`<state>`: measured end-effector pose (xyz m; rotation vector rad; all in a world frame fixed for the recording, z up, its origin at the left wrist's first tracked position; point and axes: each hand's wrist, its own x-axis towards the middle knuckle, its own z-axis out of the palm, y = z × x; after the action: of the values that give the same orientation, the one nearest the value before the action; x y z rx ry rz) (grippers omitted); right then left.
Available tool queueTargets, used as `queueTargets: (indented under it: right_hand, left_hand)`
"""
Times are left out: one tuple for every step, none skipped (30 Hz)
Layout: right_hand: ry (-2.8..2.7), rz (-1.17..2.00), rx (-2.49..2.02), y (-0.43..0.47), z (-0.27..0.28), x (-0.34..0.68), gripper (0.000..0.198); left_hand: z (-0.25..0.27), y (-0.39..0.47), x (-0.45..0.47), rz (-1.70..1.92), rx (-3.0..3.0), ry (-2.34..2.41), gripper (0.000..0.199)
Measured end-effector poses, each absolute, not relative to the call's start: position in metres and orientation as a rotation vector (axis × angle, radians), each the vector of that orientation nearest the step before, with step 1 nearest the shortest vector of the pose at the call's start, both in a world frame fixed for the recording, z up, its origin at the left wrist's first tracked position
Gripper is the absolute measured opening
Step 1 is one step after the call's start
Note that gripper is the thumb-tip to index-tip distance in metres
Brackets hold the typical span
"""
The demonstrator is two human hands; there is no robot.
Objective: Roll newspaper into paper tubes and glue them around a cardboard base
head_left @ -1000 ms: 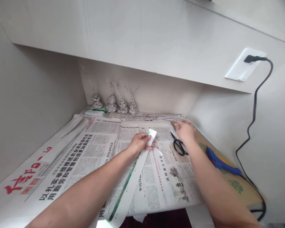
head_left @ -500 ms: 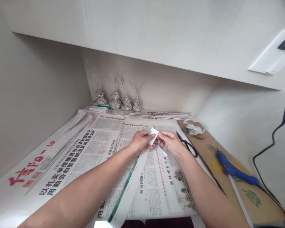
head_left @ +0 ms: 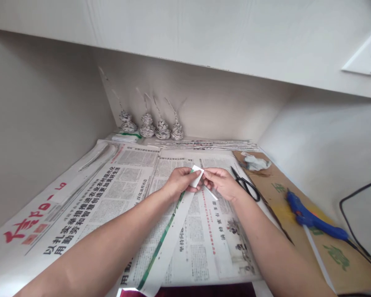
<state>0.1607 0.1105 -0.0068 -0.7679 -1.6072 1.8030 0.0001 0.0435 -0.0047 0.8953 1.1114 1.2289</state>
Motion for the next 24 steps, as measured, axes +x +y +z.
queueTargets:
  right_hand:
    - [-1.614, 1.792, -0.777, 0.1101, -0.007, 0.1601, 0.029]
    - [-1.618, 1.78, -0.785, 0.1097, -0.0072, 0.1594, 0.029]
    - [-1.62, 1.769, -0.79, 0.1091, -0.0073, 0.1586, 0.029]
    - [-1.62, 1.761, -0.792, 0.1085, -0.0073, 0.1578, 0.029]
    - [-1.621, 1.756, -0.795, 0.108, -0.0072, 0.1571, 0.03]
    - [-1.622, 1.752, -0.8, 0.1075, -0.0072, 0.1565, 0.03]
    - [-1.622, 1.75, -0.805, 0.1073, -0.0072, 0.1561, 0.03]
    - [-1.621, 1.75, -0.81, 0.1072, -0.0072, 0.1558, 0.03]
    - [-1.619, 1.749, -0.815, 0.1072, -0.0072, 0.1557, 0.03]
    - [-1.618, 1.747, -0.819, 0.1073, -0.0073, 0.1556, 0.029]
    - [-1.618, 1.743, -0.824, 0.1075, -0.0074, 0.1557, 0.029]
    - [-1.621, 1.74, -0.829, 0.1076, -0.0074, 0.1557, 0.028]
    - [-1.627, 1.74, -0.833, 0.1077, -0.0073, 0.1558, 0.028]
    - [-1.632, 1.744, -0.834, 0.1078, -0.0073, 0.1558, 0.028]
    - [-1.634, 1.75, -0.832, 0.1078, -0.0072, 0.1558, 0.028]
    - [-1.632, 1.761, -0.829, 0.1078, -0.0072, 0.1558, 0.027]
    - [-1.623, 1.773, -0.826, 0.1079, -0.0074, 0.1557, 0.027]
    - [-1.607, 1.783, -0.825, 0.1081, -0.0077, 0.1557, 0.027]
    - [-1.585, 1.789, -0.827, 0.1085, -0.0083, 0.1556, 0.027]
    - [-1.56, 1.793, -0.831, 0.1091, -0.0092, 0.1555, 0.027]
    - [-1.537, 1.796, -0.835, 0.1098, -0.0102, 0.1555, 0.027]
    - [-1.517, 1.796, -0.838, 0.1106, -0.0112, 0.1555, 0.027]
    - [-1.502, 1.795, -0.841, 0.1114, -0.0122, 0.1556, 0.026]
    - [-1.494, 1.795, -0.845, 0.1121, -0.013, 0.1558, 0.026]
  left_hand:
    - [-0.0052, 0.0437, 0.0, 1.227, 0.891, 1.112, 0.034]
    - [-0.0056, 0.0438, 0.0001, 1.226, 0.886, 1.116, 0.034]
    - [-0.0057, 0.0438, 0.0003, 1.228, 0.883, 1.121, 0.034]
    - [-0.0056, 0.0438, 0.0007, 1.23, 0.882, 1.126, 0.034]
    - [-0.0052, 0.0437, 0.0011, 1.235, 0.885, 1.133, 0.033]
    - [-0.0046, 0.0435, 0.0015, 1.239, 0.888, 1.138, 0.032]
    - [-0.0039, 0.0432, 0.002, 1.246, 0.893, 1.143, 0.031]
    - [-0.0033, 0.0429, 0.0024, 1.252, 0.901, 1.147, 0.03]
    - [-0.0027, 0.0426, 0.0027, 1.258, 0.911, 1.15, 0.029]
    - [-0.0024, 0.0423, 0.0028, 1.263, 0.924, 1.155, 0.029]
    - [-0.0023, 0.0422, 0.0029, 1.267, 0.94, 1.162, 0.028]
    - [-0.0024, 0.0421, 0.0028, 1.271, 0.957, 1.172, 0.028]
    - [-0.0028, 0.0422, 0.0027, 1.277, 0.974, 1.187, 0.028]
    - [-0.0033, 0.0423, 0.0025, 1.281, 0.991, 1.203, 0.028]
    - [-0.0038, 0.0424, 0.0023, 1.286, 1.008, 1.218, 0.028]
    - [-0.0044, 0.0426, 0.0021, 1.289, 1.026, 1.232, 0.028]
    - [-0.005, 0.0427, 0.002, 1.291, 1.043, 1.241, 0.028]
    - [-0.0056, 0.0428, 0.0021, 1.291, 1.058, 1.247, 0.029]
    - [-0.0062, 0.0428, 0.0022, 1.29, 1.073, 1.251, 0.029]
    - [-0.0068, 0.0428, 0.0024, 1.287, 1.085, 1.258, 0.028]
    - [-0.0074, 0.0428, 0.0028, 1.286, 1.093, 1.271, 0.028]
    - [-0.0081, 0.0428, 0.0031, 1.285, 1.097, 1.287, 0.027]
    - [-0.0088, 0.0428, 0.0034, 1.282, 1.101, 1.301, 0.026]
    - [-0.0096, 0.0429, 0.0037, 1.278, 1.105, 1.315, 0.025]
